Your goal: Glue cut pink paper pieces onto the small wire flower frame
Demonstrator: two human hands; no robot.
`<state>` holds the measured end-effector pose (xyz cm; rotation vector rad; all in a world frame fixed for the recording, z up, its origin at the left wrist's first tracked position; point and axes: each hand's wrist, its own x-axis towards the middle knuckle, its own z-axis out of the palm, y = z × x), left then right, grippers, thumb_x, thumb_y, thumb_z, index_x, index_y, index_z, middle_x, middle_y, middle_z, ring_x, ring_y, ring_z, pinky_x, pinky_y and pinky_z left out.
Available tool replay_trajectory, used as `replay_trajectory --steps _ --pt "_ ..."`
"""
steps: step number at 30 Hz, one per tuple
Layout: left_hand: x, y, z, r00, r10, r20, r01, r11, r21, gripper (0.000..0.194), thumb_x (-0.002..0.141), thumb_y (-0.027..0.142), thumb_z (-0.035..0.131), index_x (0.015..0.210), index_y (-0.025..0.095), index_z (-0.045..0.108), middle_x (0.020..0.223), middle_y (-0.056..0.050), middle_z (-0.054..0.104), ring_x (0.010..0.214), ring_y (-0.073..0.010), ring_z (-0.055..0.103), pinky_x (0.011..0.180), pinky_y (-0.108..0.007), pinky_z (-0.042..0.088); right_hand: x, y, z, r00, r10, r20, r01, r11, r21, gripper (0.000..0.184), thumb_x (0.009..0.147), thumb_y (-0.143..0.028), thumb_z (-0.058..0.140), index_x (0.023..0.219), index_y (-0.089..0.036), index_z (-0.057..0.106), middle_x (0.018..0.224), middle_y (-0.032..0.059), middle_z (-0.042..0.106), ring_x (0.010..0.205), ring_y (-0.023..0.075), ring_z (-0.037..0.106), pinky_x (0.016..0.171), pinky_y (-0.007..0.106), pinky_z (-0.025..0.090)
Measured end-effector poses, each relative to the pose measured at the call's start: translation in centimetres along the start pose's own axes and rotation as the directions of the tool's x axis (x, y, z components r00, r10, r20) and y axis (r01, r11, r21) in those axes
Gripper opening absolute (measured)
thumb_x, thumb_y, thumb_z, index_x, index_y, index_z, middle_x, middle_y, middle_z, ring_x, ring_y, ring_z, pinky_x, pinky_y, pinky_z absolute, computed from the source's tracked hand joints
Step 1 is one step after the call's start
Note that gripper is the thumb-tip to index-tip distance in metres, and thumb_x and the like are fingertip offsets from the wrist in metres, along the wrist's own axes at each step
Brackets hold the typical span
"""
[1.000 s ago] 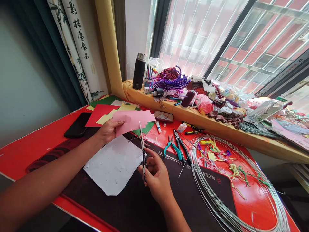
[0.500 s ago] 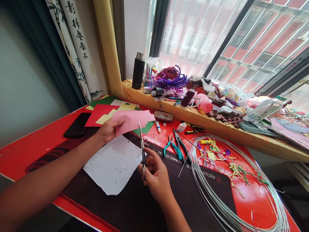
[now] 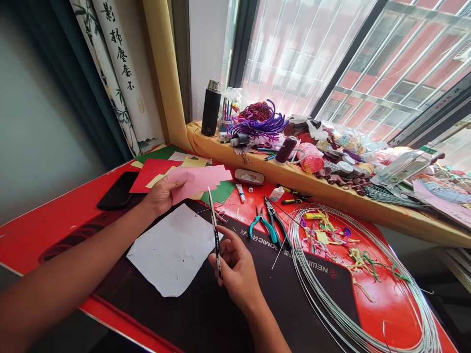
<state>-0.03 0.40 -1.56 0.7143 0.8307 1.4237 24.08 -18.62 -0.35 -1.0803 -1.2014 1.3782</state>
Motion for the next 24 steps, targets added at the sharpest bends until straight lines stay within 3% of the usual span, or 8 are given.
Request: replay_trajectory --steps 3,7,10,12,14,16,19,24 --pt "1.2 0.6 -1.2 0.995 0.087 -0.054 -0.085 0.996 0.036 0.053 0.060 0.028 0.102 0.107 0.020 0.081 0.114 -0.010 0.084 0.122 -0.0381 0.072 0.100 -0.047 0.064 -0.2 -0.1 0.1 1.000 -0.001 0.028 0.000 1.000 0.028 0.063 0.089 -0.051 0.087 0.144 -0.029 0.065 0.081 -0.0066 0.046 0.049 0.0057 0.044 0.039 0.019 0.040" --pt "2.2 2.2 -3.1 0.998 0.045 0.040 -0.048 0.997 0.056 0.049 0.064 0.036 0.101 0.107 0.020 0.081 0.112 -0.012 0.084 0.116 -0.0373 0.075 0.095 -0.045 0.065 -0.3 -0.2 0.2 0.999 -0.004 0.052 0.001 0.999 0.049 0.062 0.090 -0.050 0.087 0.145 -0.030 0.065 0.081 -0.0068 0.045 0.049 0.0048 0.041 0.040 0.018 0.040" --pt "2.8 3.0 -4.4 0.998 0.019 0.067 -0.040 0.946 0.321 0.046 0.068 0.042 0.097 0.105 0.020 0.080 0.108 -0.014 0.083 0.113 -0.0408 0.075 0.093 -0.049 0.064 -0.3 0.0 0.2 0.999 -0.017 0.042 0.014 0.997 0.071 0.062 0.090 -0.052 0.086 0.144 -0.029 0.065 0.081 -0.0065 0.044 0.050 0.0054 0.042 0.040 0.018 0.041" --pt "3.3 3.2 -5.1 0.998 0.055 -0.016 -0.037 0.836 0.547 0.042 0.060 0.032 0.100 0.093 0.020 0.078 0.101 -0.013 0.083 0.115 -0.0433 0.074 0.092 -0.047 0.063 -0.2 0.1 0.1 0.999 -0.021 0.029 0.019 0.997 0.080 0.063 0.089 -0.053 0.087 0.144 -0.029 0.066 0.081 -0.0062 0.044 0.051 0.0060 0.044 0.040 0.018 0.042" --pt "3.8 3.1 -5.8 0.990 0.105 -0.094 -0.017 0.752 0.659 0.043 0.052 0.019 0.099 0.087 0.021 0.074 0.100 -0.011 0.082 0.120 -0.0444 0.071 0.091 -0.042 0.061 -0.2 0.2 0.0 1.000 -0.011 0.024 0.009 0.997 0.074 0.064 0.089 -0.054 0.087 0.144 -0.029 0.065 0.082 -0.0061 0.045 0.051 0.0057 0.043 0.040 0.017 0.041" --pt "4.2 3.1 -6.3 0.983 0.127 -0.134 0.005 0.708 0.706 0.047 0.053 0.015 0.095 0.094 0.020 0.073 0.107 -0.011 0.081 0.119 -0.0421 0.072 0.089 -0.038 0.060 -0.2 0.2 0.0 1.000 0.002 0.028 -0.003 0.998 0.059 0.065 0.089 -0.054 0.087 0.144 -0.028 0.064 0.082 -0.0065 0.045 0.050 0.0046 0.042 0.040 0.018 0.041" --pt "4.4 3.2 -6.8 0.984 0.102 -0.149 0.046 0.658 0.751 0.063 0.058 0.013 0.087 0.119 0.017 0.071 0.118 -0.013 0.080 0.104 -0.0348 0.076 0.080 -0.035 0.060 -0.1 0.1 0.0 1.000 0.012 0.027 -0.013 0.999 0.038 0.066 0.089 -0.055 0.086 0.145 -0.028 0.064 0.081 -0.0068 0.045 0.049 0.0042 0.042 0.041 0.018 0.041" --pt "3.7 3.8 -6.5 0.997 0.011 -0.082 0.057 0.626 0.778 0.097 0.060 0.005 0.079 0.153 0.017 0.054 0.122 -0.014 0.080 0.091 -0.0272 0.078 0.075 -0.032 0.058 0.0 0.2 0.0 1.000 0.012 0.011 -0.012 0.999 0.030 0.068 0.088 -0.057 0.087 0.145 -0.028 0.063 0.081 -0.0065 0.045 0.048 0.0047 0.044 0.041 0.019 0.040"
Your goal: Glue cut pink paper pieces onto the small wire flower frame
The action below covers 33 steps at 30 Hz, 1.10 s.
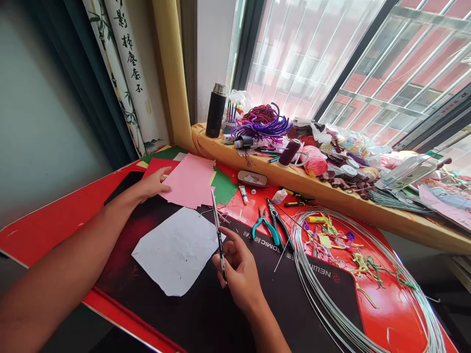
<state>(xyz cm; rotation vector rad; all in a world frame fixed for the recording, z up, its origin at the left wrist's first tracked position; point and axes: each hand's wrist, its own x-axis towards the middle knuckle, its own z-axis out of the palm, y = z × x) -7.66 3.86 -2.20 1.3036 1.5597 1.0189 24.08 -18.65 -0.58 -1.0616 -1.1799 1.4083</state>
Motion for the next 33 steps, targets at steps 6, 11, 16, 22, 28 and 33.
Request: replay_trajectory --steps 6,11,16,22,28,33 --pt "0.1 0.6 0.2 0.915 0.280 -0.292 -0.234 0.955 0.182 0.048 0.080 0.018 0.076 0.128 0.021 0.070 0.119 -0.010 0.081 0.103 -0.0273 0.077 0.088 -0.033 0.057 0.1 0.2 -0.2 1.000 0.000 0.003 0.000 1.000 -0.019 0.068 0.089 -0.059 0.085 0.145 -0.027 0.062 0.082 -0.0061 0.048 0.046 0.0040 0.045 0.042 0.019 0.037" --pt "0.7 -0.1 0.4 0.939 0.183 -0.292 -0.157 0.982 0.109 0.060 0.076 0.011 0.071 0.135 0.015 0.064 0.115 -0.013 0.080 0.092 -0.0254 0.077 0.074 -0.030 0.057 0.2 0.4 -0.1 1.000 0.017 -0.022 -0.017 0.999 -0.029 0.067 0.089 -0.056 0.085 0.145 -0.026 0.063 0.081 -0.0065 0.047 0.047 0.0050 0.045 0.041 0.019 0.038" --pt "0.6 -0.3 0.6 0.933 0.255 -0.253 -0.205 0.956 0.210 0.078 0.071 0.004 0.073 0.147 0.020 0.063 0.117 -0.010 0.080 0.096 -0.0267 0.075 0.085 -0.034 0.057 0.3 0.5 -0.1 0.999 0.012 -0.031 -0.012 1.000 -0.020 0.068 0.090 -0.056 0.085 0.146 -0.025 0.063 0.080 -0.0068 0.046 0.047 0.0051 0.043 0.041 0.019 0.037" --pt "1.3 -0.6 -0.1 0.925 0.188 -0.331 -0.223 0.972 -0.071 0.059 0.079 0.012 0.073 0.138 0.018 0.069 0.112 -0.011 0.081 0.082 -0.0208 0.073 0.070 -0.028 0.055 0.2 0.3 -0.1 1.000 0.019 -0.025 -0.019 1.000 -0.025 0.067 0.091 -0.056 0.084 0.146 -0.024 0.062 0.079 -0.0069 0.046 0.048 0.0053 0.043 0.043 0.020 0.037" --pt "2.2 -0.9 -0.9 0.940 0.080 -0.331 -0.224 0.877 -0.424 0.042 0.071 0.013 0.083 0.113 0.015 0.076 0.102 -0.010 0.080 0.063 -0.0138 0.066 0.053 -0.022 0.047 0.0 -0.1 0.0 0.997 0.054 0.063 -0.053 0.998 -0.015 0.070 0.091 -0.057 0.084 0.149 -0.025 0.059 0.079 -0.0070 0.047 0.048 0.0056 0.045 0.044 0.020 0.036" --pt "2.0 -0.8 -1.0 0.958 0.094 -0.273 -0.221 0.847 -0.484 0.042 0.073 0.023 0.087 0.112 0.016 0.075 0.100 -0.010 0.080 0.062 -0.0158 0.067 0.050 -0.023 0.048 -0.4 -0.6 0.0 0.972 0.103 0.211 -0.103 0.995 -0.011 0.074 0.093 -0.057 0.082 0.154 -0.025 0.056 0.080 -0.0063 0.052 0.047 0.0050 0.047 0.048 0.022 0.032"
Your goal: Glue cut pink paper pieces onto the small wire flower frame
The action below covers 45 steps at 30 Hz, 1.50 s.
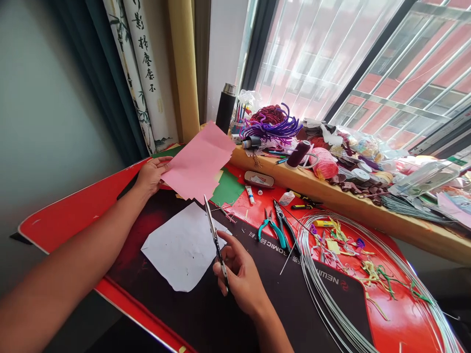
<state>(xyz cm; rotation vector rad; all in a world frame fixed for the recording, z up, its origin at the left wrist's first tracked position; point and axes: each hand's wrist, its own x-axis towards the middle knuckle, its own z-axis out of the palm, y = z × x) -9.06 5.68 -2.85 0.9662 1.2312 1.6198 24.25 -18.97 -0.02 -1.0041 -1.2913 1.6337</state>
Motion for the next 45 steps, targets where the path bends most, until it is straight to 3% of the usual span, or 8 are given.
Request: replay_trajectory --steps 9,21,35,45 --pt "-0.5 0.0 0.5 0.987 -0.043 0.157 0.056 0.995 -0.077 0.048 0.070 0.027 0.094 0.112 0.015 0.074 0.102 -0.011 0.081 0.068 -0.0173 0.071 0.054 -0.025 0.052 -0.1 0.4 0.4 0.983 0.101 0.151 -0.101 0.995 -0.005 0.081 0.087 -0.060 0.087 0.152 -0.023 0.058 0.083 -0.0043 0.059 0.047 0.0060 0.046 0.047 0.023 0.034" --pt "-1.2 -0.8 1.3 0.949 -0.085 0.302 0.114 0.990 -0.081 0.053 0.070 0.030 0.099 0.116 0.017 0.077 0.097 -0.010 0.082 0.069 -0.0194 0.075 0.059 -0.028 0.058 -0.3 0.5 0.7 0.978 0.160 0.133 -0.150 0.985 -0.084 0.075 0.088 -0.057 0.085 0.151 -0.024 0.060 0.084 -0.0037 0.060 0.048 0.0066 0.048 0.049 0.024 0.035" --pt "-2.8 -1.0 2.8 0.934 -0.103 0.343 0.139 0.987 -0.083 0.061 0.068 0.033 0.101 0.120 0.017 0.076 0.089 -0.008 0.081 0.063 -0.0185 0.073 0.055 -0.027 0.055 0.0 0.6 0.8 0.983 0.145 0.115 -0.137 0.988 -0.074 0.074 0.089 -0.058 0.085 0.149 -0.022 0.060 0.082 -0.0051 0.057 0.046 0.0060 0.046 0.047 0.024 0.033" --pt "-3.3 -0.7 3.2 0.932 -0.130 0.337 0.161 0.985 -0.067 0.068 0.066 0.037 0.102 0.124 0.017 0.073 0.097 -0.008 0.082 0.060 -0.0168 0.071 0.046 -0.023 0.049 0.1 0.6 0.9 0.984 0.147 0.103 -0.142 0.989 -0.050 0.073 0.088 -0.056 0.086 0.147 -0.022 0.062 0.082 -0.0046 0.058 0.045 0.0058 0.046 0.046 0.024 0.032"
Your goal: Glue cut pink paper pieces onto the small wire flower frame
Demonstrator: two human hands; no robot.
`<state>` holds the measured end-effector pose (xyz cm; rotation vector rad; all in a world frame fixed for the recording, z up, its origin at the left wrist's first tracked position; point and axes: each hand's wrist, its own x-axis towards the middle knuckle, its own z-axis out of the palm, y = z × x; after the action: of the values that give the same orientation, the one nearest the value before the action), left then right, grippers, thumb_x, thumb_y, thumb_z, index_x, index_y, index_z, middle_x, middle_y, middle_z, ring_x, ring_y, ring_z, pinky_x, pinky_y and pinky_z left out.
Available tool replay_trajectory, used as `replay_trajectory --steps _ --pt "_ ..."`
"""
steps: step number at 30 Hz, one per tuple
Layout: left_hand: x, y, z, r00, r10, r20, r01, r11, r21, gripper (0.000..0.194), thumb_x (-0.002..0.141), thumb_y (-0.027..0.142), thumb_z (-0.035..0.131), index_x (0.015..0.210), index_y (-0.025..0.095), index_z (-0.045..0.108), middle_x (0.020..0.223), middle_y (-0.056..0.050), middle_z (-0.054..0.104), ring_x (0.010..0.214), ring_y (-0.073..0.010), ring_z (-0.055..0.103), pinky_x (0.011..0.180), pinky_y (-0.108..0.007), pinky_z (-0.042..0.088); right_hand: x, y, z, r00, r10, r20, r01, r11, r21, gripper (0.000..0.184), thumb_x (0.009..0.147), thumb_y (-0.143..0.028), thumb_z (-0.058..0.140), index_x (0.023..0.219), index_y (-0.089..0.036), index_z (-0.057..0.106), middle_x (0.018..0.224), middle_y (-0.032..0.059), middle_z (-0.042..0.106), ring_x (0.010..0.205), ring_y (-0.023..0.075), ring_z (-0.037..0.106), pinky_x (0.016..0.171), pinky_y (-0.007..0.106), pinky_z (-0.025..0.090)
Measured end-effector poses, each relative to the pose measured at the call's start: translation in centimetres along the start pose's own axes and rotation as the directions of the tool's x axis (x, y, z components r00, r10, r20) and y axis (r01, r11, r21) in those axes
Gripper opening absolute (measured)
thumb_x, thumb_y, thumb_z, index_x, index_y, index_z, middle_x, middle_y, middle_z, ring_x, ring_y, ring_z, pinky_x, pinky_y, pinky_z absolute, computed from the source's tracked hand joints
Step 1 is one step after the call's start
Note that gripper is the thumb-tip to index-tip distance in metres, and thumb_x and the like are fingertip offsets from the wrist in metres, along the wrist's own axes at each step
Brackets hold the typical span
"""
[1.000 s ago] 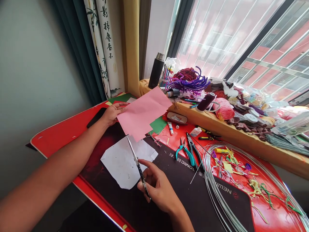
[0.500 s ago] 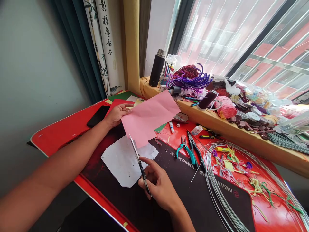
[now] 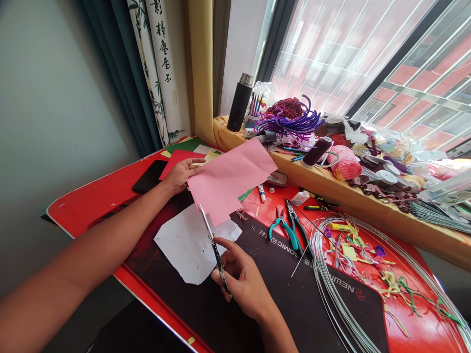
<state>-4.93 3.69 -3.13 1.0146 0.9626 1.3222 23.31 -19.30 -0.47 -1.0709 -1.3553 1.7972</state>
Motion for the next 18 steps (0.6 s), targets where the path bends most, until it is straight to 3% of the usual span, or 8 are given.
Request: replay_trajectory --steps 18 --pt "-0.26 0.03 0.29 1.000 -0.009 -0.021 0.010 1.000 0.024 0.072 0.065 0.042 0.102 0.127 0.018 0.073 0.088 -0.006 0.081 0.057 -0.0161 0.067 0.043 -0.023 0.044 0.01 0.29 -0.08 1.000 -0.003 -0.012 0.003 1.000 0.003 0.072 0.089 -0.056 0.086 0.148 -0.023 0.062 0.084 -0.0044 0.057 0.046 0.0057 0.047 0.045 0.023 0.033"
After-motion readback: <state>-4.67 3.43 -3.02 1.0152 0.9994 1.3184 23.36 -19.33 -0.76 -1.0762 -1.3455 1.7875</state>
